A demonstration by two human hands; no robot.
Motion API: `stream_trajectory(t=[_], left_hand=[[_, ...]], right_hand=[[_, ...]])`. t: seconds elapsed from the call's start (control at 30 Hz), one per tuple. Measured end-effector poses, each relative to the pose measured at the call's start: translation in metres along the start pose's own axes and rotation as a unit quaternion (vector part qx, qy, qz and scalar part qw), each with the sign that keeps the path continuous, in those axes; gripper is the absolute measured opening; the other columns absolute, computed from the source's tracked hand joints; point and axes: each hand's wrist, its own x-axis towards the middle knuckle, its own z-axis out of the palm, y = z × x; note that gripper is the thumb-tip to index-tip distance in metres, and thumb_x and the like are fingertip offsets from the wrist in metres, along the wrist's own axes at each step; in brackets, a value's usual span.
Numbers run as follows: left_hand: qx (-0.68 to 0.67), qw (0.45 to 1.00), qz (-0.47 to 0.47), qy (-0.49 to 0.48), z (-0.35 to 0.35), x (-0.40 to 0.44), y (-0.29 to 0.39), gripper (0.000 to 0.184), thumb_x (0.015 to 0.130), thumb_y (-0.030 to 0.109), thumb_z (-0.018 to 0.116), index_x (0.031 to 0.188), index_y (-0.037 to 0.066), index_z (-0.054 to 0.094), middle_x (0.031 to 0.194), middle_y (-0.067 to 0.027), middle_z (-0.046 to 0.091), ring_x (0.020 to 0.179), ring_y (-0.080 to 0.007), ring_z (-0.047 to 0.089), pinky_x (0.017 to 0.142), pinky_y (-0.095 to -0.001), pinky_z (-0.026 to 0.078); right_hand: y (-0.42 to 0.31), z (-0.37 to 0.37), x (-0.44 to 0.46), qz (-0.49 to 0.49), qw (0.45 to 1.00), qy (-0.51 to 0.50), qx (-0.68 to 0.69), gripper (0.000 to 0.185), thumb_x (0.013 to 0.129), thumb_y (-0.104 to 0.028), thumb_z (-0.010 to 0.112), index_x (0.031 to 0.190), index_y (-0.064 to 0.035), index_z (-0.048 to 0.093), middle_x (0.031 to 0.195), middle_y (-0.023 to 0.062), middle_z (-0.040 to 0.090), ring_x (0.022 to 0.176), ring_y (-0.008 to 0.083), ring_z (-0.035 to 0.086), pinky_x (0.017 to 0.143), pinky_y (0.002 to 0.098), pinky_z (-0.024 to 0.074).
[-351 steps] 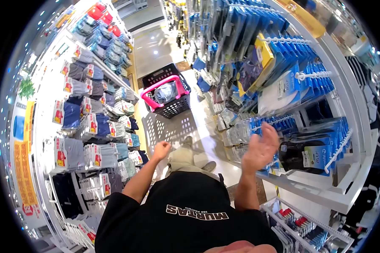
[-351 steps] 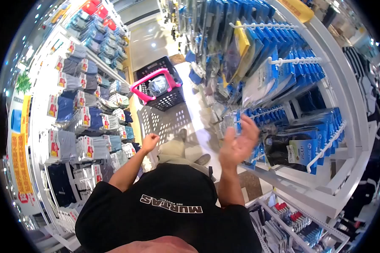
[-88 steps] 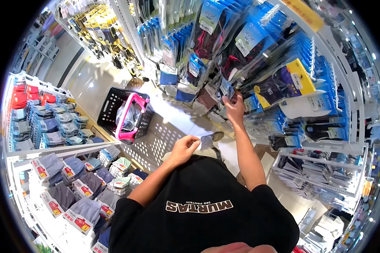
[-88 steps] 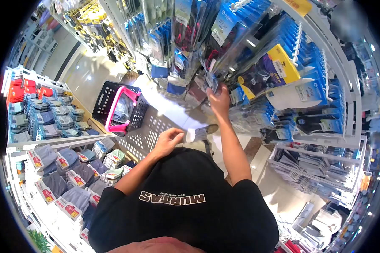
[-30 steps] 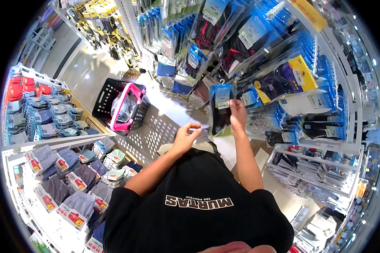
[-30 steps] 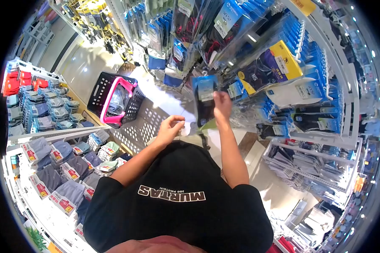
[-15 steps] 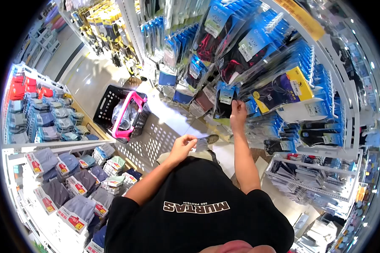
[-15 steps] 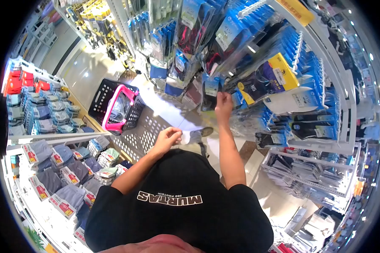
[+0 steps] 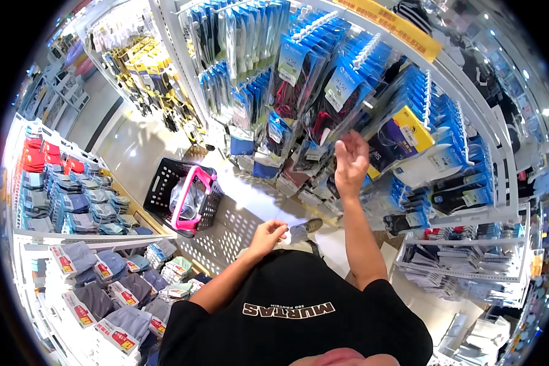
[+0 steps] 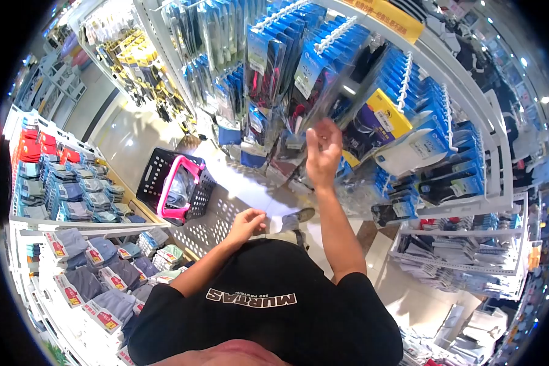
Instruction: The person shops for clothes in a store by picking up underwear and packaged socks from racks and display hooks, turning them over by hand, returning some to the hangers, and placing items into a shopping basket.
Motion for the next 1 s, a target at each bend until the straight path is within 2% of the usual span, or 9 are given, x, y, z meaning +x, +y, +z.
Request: stream_trajectory(t=[0.07, 0.13, 0.33, 0.5, 0.6, 0.73, 0.87, 0.9, 1.0], left_hand=[[-0.005, 1.000, -0.003, 0.003, 0.002, -0.001, 0.003, 0.028, 0.094, 0.021, 0.065, 0.110, -0.002, 0.064, 0.093, -0.0058, 0.068, 0.078, -0.0119, 0.065, 0.069, -0.0255, 0.050], [0.000, 1.000, 0.001, 0.010, 0.003, -0.002, 0.005, 0.029, 0.094, 0.021, 0.065, 0.111, -0.002, 0.063, 0.095, -0.0072, 0.068, 0.078, -0.0126, 0.065, 0.070, -0.0267, 0.050], [-0.008, 0.999, 0.026, 0.019, -0.002, -0.002, -0.002, 0.030, 0.093, 0.022, 0.065, 0.111, -0.003, 0.063, 0.096, -0.0082, 0.069, 0.078, -0.0129, 0.065, 0.070, -0.0266, 0.051], [0.001, 0.999, 0.031, 0.022, -0.003, -0.004, -0.001, 0.032, 0.093, 0.023, 0.065, 0.111, -0.003, 0.063, 0.096, -0.0082, 0.069, 0.078, -0.0132, 0.065, 0.069, -0.0264, 0.051], [0.007, 0.999, 0.038, 0.027, -0.006, -0.001, 0.003, 0.032, 0.093, 0.024, 0.065, 0.112, -0.002, 0.063, 0.097, -0.0078, 0.069, 0.079, -0.0130, 0.065, 0.069, -0.0264, 0.051], [-0.014, 0.998, 0.042, 0.036, -0.012, 0.003, 0.022, 0.030, 0.095, 0.024, 0.063, 0.113, -0.001, 0.063, 0.100, -0.0067, 0.069, 0.081, -0.0110, 0.065, 0.071, -0.0244, 0.051], [-0.046, 0.994, 0.096, 0.037, -0.012, 0.007, 0.053, 0.033, 0.096, 0.028, 0.062, 0.113, 0.000, 0.062, 0.100, -0.0066, 0.067, 0.085, -0.0141, 0.064, 0.073, -0.0280, 0.050], [-0.038, 0.993, 0.107, 0.034, -0.013, 0.006, 0.064, 0.033, 0.099, 0.028, 0.057, 0.117, 0.000, 0.061, 0.104, -0.0071, 0.067, 0.090, -0.0147, 0.064, 0.077, -0.0292, 0.051], [-0.114, 0.975, 0.181, 0.061, -0.009, 0.003, 0.090, 0.034, 0.101, 0.027, 0.054, 0.122, 0.001, 0.059, 0.108, -0.0082, 0.066, 0.093, -0.0153, 0.063, 0.081, -0.0300, 0.051]], right_hand=[[-0.016, 0.009, 0.016, -0.036, 0.999, -0.026, -0.014, 0.041, 0.091, -0.017, 0.070, 0.124, 0.0011, 0.054, 0.107, 0.0074, 0.062, 0.099, 0.0145, 0.058, 0.085, 0.0289, 0.0480], [-0.017, 0.013, 0.024, 0.007, 0.999, -0.032, 0.009, 0.041, 0.090, -0.018, 0.071, 0.122, 0.0017, 0.055, 0.104, 0.0057, 0.063, 0.095, 0.0119, 0.058, 0.083, 0.0268, 0.0468], [-0.007, 0.026, 0.030, 0.024, 0.996, -0.055, 0.070, 0.032, 0.091, -0.019, 0.071, 0.112, 0.0011, 0.060, 0.094, -0.0004, 0.062, 0.084, 0.0073, 0.054, 0.076, 0.0233, 0.0429], [-0.006, 0.018, 0.029, 0.012, 0.999, -0.038, 0.019, 0.021, 0.095, -0.014, 0.065, 0.106, 0.0028, 0.060, 0.085, -0.0037, 0.058, 0.076, 0.0029, 0.048, 0.068, 0.0204, 0.0384], [-0.015, 0.011, 0.023, -0.033, 0.999, -0.033, 0.024, 0.021, 0.095, -0.014, 0.064, 0.106, 0.0040, 0.060, 0.085, -0.0034, 0.058, 0.077, 0.0029, 0.048, 0.068, 0.0202, 0.0390], [-0.034, 0.001, 0.008, -0.027, 0.998, -0.039, -0.031, 0.021, 0.096, -0.012, 0.062, 0.110, 0.0045, 0.061, 0.092, -0.0020, 0.061, 0.083, 0.0047, 0.052, 0.073, 0.0188, 0.0403], [-0.046, -0.012, -0.013, 0.032, 0.992, -0.125, -0.004, 0.028, 0.095, -0.011, 0.063, 0.119, 0.0026, 0.061, 0.096, -0.0024, 0.062, 0.084, 0.0045, 0.053, 0.077, 0.0195, 0.0421], [-0.051, -0.017, -0.020, 0.037, 0.985, -0.161, -0.043, 0.028, 0.095, -0.009, 0.062, 0.120, 0.0016, 0.062, 0.097, -0.0030, 0.062, 0.084, 0.0039, 0.053, 0.076, 0.0196, 0.0425], [-0.036, -0.028, -0.047, 0.131, 0.969, -0.207, -0.021, 0.026, 0.094, -0.009, 0.063, 0.118, 0.0017, 0.063, 0.096, -0.0027, 0.063, 0.084, 0.0041, 0.054, 0.076, 0.0195, 0.0427]])
